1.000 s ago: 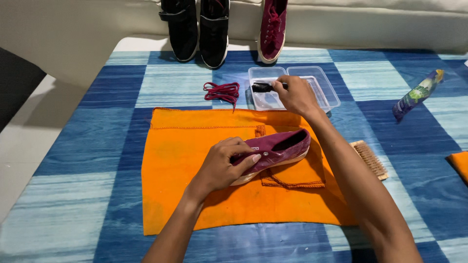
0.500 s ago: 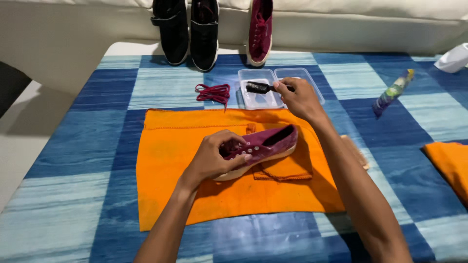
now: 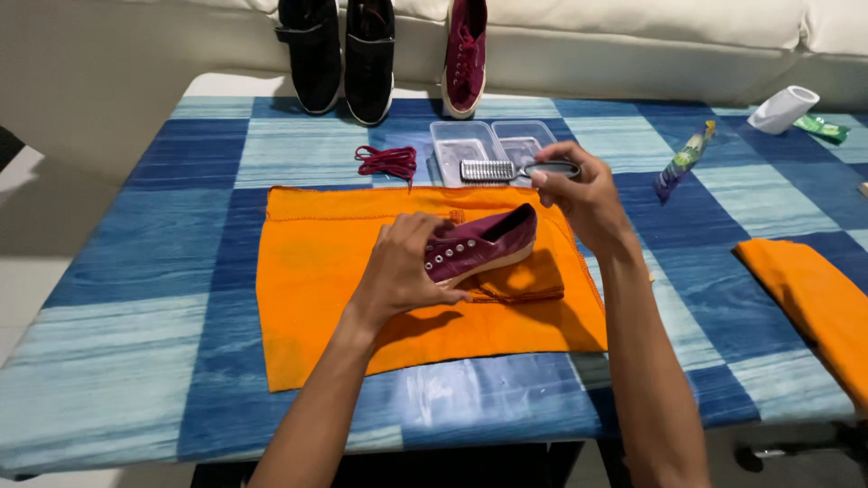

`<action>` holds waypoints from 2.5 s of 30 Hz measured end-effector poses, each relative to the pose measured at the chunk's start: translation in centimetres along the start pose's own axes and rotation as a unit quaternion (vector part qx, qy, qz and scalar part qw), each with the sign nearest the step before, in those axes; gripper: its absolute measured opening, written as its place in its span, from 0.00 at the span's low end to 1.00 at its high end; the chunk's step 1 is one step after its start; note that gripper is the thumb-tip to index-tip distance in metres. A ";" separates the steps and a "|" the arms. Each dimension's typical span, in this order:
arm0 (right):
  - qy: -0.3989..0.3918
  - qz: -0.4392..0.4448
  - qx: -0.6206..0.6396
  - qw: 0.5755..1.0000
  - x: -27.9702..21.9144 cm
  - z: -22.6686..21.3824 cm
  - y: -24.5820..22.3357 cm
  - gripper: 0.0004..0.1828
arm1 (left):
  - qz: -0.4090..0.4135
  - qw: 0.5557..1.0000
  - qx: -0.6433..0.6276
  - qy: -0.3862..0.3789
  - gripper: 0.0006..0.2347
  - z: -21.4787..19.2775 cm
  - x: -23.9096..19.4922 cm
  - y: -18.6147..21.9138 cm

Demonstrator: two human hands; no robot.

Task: The person scrubs a maroon canvas shoe with a black brush, repeatedly dipping the brush into a container of liquid. The shoe is held steady on an orange cloth while the person cleans the upper fabric and the white rubber sole.

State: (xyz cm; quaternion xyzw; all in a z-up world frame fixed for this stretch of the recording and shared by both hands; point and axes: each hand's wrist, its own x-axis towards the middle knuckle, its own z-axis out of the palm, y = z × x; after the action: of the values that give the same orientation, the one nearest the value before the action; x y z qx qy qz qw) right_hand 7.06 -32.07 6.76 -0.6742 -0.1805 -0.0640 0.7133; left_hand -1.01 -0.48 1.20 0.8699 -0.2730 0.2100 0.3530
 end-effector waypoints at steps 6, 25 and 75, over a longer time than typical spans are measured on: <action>-0.010 0.002 0.183 0.983 0.0 -1.6 5.3 0.17 | -0.083 0.978 0.164 -0.098 0.51 -1.7 -0.3 -0.1; 0.069 0.009 0.156 0.985 -2.0 2.6 2.5 0.10 | -0.054 0.996 -0.025 0.064 0.34 -0.6 -0.9 0.7; 0.138 -0.017 -0.002 0.990 -2.3 -0.2 4.8 0.20 | -0.011 0.990 0.089 0.105 0.32 3.0 -1.2 -0.1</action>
State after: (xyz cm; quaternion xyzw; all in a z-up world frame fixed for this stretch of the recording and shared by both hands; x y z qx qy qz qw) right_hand 6.60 -32.22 1.43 -0.6572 -0.0913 -0.1691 0.7288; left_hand -1.32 -2.16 -1.49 0.8739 -0.2050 0.3203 0.3028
